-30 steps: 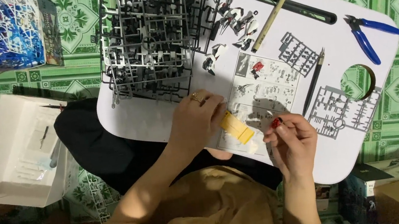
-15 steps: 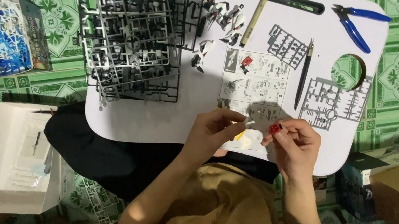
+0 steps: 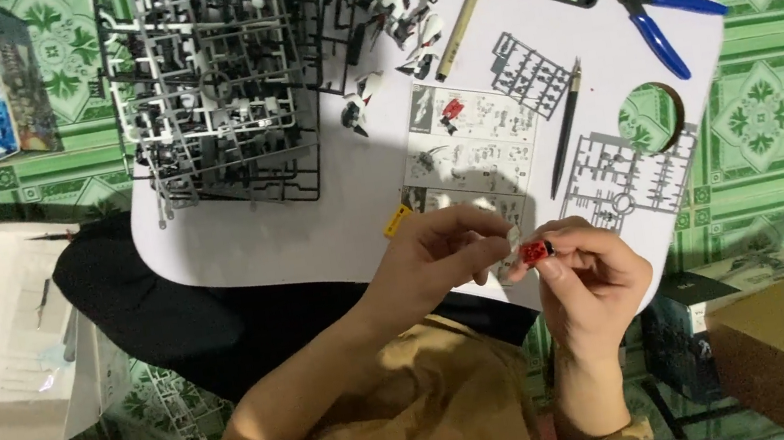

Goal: Assembling a plastic model kit by identifying parts from runners and snapping them together according to instructions.

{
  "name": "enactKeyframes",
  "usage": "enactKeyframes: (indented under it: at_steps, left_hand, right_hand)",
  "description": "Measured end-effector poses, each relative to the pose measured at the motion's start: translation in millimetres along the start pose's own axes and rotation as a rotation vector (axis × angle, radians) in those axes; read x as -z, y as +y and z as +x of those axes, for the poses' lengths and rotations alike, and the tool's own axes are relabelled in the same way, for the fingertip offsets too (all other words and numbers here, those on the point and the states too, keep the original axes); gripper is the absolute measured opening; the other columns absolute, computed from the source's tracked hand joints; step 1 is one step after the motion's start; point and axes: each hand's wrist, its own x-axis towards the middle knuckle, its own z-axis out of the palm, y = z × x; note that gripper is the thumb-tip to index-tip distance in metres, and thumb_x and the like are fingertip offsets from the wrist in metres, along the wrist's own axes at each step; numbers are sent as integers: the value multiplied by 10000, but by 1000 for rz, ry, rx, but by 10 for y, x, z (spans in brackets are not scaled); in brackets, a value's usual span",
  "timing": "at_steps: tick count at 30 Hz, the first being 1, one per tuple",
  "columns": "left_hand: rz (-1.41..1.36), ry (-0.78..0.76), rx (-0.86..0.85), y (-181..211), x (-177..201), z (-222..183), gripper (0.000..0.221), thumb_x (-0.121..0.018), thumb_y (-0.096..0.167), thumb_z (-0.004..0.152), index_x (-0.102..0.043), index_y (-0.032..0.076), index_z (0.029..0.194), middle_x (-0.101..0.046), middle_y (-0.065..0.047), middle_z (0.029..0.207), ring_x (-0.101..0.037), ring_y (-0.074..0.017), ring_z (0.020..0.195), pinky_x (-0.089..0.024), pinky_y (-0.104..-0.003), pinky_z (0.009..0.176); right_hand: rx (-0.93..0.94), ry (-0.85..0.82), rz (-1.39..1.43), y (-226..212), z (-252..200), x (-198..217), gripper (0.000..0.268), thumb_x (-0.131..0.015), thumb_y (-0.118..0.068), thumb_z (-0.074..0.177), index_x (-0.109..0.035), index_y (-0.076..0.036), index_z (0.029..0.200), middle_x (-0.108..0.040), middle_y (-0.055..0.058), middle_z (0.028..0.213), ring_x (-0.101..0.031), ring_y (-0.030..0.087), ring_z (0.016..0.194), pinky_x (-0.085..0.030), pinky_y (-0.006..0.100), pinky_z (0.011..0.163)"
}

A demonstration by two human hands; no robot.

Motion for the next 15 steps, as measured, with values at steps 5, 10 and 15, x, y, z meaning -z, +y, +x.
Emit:
enactKeyframes:
  at_steps: [5,10,15]
  left_hand:
    - [107,3,-29,64,-99,-18,141,-687,58,884,-705,32,1022,-633,-89,686,-585,-101,593,-459,-223,580]
    - [116,30,-77,158,-174,-71,133,-712,78,871,-714,81,1004,-659,-55,744,-589,-80,621,-484,-228,611]
    - [151,35,-113,124,-140,-74,135,-737,92,854,-737,105,988,-696,-49,840,-622,-82,628,-497,-217,613]
  right_hand:
    - [20,18,43,-84,23,-34,174,-671,115,747,-574,154,886,-572,212,739,-649,332,719,-569,365,540]
    - [45,35,-4,-52,-9,-15,175,-681,108,730,-579,148,867,-583,199,731,-650,319,734,-566,353,572]
    - [113,34,-96,-55,0,-17,202,-710,62,709,-581,135,847,-604,224,743,-643,307,740,-535,354,648]
